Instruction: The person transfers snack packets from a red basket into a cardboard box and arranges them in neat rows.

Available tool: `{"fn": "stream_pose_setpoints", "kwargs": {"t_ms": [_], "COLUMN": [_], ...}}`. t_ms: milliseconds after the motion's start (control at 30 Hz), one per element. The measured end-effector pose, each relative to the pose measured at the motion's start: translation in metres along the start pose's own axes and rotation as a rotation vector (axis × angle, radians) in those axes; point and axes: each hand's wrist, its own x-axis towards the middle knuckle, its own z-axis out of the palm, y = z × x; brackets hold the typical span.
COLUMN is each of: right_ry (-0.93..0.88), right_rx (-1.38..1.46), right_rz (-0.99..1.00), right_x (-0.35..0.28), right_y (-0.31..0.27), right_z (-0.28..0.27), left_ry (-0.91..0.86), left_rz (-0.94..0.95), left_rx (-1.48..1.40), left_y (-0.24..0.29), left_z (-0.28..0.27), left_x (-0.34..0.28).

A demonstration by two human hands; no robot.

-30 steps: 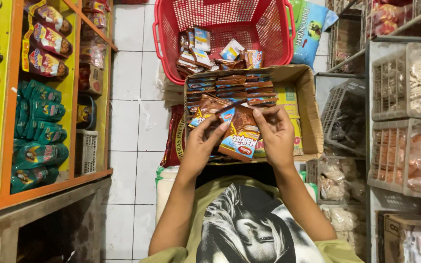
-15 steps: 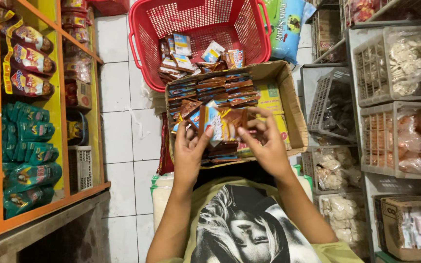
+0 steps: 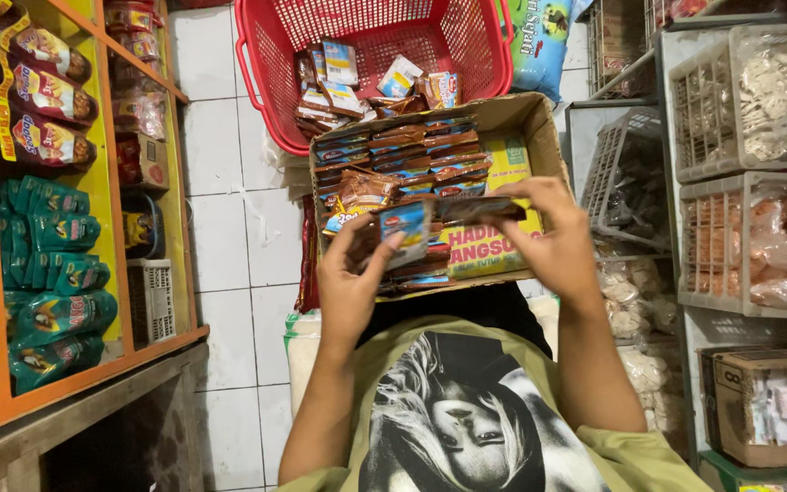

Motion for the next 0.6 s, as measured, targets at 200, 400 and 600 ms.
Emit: {"fn": "stream_pose_setpoints", "kwargs": {"t_ms": [200,400,600], "right_ry": [-0.087,0.049,-0.075], "right_rx": [-0.047,-0.445,-0.160], "right_rz": [0.126,-0.016,0.149], "right_x": [0.014,0.010,0.009], "right_y": [0.040,0.063,0.083], "right_z": [0.017,0.056,0.068], "left_ry": [0.069,-0.009,0.002], "left_rz": [-0.003,-0.021,-0.055], "left_rx": [0.075,-0.016,-0.044], "left_y": [-0.015,-0.027,-0.029], "left_z": [-0.015,-0.016,-0.017], "left_x": [0.003,0.006,0.007]}}
